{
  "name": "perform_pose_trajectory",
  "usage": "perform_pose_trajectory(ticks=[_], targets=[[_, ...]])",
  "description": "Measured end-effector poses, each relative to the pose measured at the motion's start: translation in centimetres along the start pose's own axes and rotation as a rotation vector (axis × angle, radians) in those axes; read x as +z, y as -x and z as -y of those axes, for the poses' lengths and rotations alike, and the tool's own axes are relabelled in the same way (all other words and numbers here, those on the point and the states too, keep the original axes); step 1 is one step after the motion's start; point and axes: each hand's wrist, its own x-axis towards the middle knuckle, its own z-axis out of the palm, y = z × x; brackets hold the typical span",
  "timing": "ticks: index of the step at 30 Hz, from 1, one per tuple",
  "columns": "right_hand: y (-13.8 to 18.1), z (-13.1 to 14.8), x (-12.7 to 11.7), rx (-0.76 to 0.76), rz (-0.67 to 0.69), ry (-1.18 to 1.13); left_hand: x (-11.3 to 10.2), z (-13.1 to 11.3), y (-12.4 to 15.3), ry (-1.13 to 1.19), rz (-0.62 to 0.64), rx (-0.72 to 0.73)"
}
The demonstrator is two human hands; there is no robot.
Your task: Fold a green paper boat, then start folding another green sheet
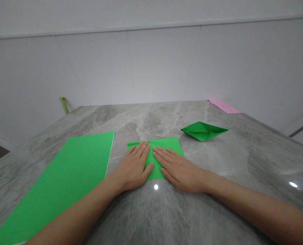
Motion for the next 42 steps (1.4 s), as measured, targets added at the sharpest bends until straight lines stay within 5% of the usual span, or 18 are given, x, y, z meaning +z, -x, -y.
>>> perform_pose_trajectory(ticks=[16,23,30,42], targets=[[-3.8,-0.2,0.7,0.011,-0.078,0.083,0.5,-0.1,0.4,-0.042,-0.006,-0.007],[-4.1,0.3,1.3,0.188,-0.156,0.11,0.8,-0.2,0.3,-0.087,-0.04,-0.23],[-4.5,0.2,1.0,0.066,-0.103,0.112,0.2,0.6,0.2,-0.069,0.001,0.079],[-5.2,0.6,1.2,0.183,-0.157,0.106,0.8,1.5,0.1,-0.005,-0.036,-0.077]])
